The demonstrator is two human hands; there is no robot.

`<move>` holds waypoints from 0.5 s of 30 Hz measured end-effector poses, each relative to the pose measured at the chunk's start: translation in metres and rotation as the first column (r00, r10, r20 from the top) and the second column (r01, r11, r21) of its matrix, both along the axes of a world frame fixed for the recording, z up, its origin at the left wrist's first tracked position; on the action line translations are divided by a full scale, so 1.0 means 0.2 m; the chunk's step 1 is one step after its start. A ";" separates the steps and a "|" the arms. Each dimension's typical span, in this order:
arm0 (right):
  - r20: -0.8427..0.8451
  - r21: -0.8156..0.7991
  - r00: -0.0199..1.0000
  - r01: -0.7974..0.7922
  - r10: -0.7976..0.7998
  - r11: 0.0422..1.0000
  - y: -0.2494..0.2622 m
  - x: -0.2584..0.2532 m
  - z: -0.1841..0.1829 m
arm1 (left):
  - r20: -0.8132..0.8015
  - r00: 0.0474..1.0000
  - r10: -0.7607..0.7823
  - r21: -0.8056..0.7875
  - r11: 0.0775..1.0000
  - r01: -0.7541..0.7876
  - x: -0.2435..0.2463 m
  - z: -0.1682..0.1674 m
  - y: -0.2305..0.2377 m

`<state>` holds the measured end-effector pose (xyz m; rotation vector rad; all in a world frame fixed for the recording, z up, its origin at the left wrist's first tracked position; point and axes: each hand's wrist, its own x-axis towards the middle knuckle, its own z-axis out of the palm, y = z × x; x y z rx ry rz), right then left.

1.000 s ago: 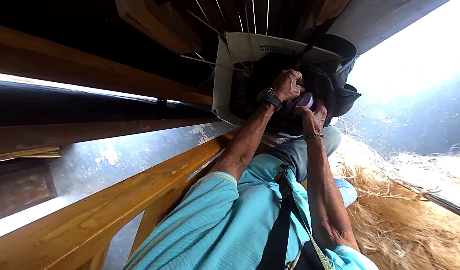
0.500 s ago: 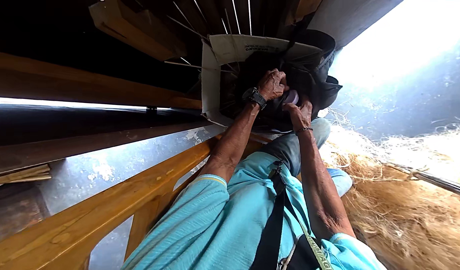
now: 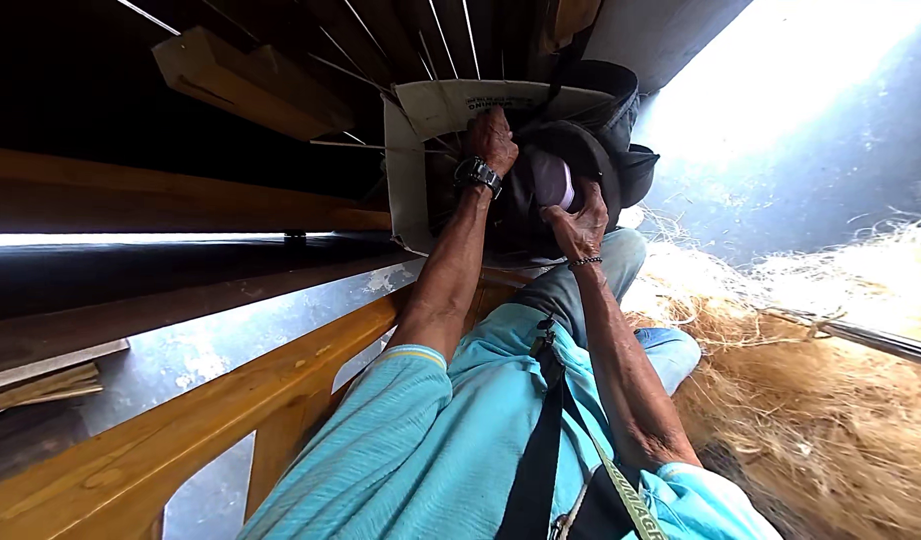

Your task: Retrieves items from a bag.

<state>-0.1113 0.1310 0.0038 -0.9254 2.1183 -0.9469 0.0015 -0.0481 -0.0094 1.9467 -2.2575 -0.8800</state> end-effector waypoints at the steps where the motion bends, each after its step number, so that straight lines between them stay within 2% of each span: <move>1: -0.012 0.010 1.000 -0.027 0.027 1.000 0.02 0.01 0.04 | -0.045 0.998 0.048 -0.028 0.998 -0.049 0.00 0.02 0.03; 4: -0.106 0.027 0.994 -0.038 0.041 0.999 0.00 -0.01 0.05 | -0.142 0.976 0.164 -0.054 0.983 -0.173 -0.02 0.09 0.21; 8: -0.208 0.071 0.976 -0.052 0.066 0.996 -0.04 -0.06 0.11 | -0.199 0.966 0.163 0.087 0.985 -0.149 0.02 0.07 0.44; 11: -0.213 0.091 0.974 -0.058 0.077 0.994 -0.01 -0.11 0.16 | -0.291 0.921 0.257 0.191 0.959 -0.208 0.10 0.00 0.49; 15: -0.140 0.011 0.990 -0.022 0.023 1.000 0.06 -0.16 0.20 | -0.425 0.798 0.428 0.254 0.902 -0.348 0.16 -0.09 0.50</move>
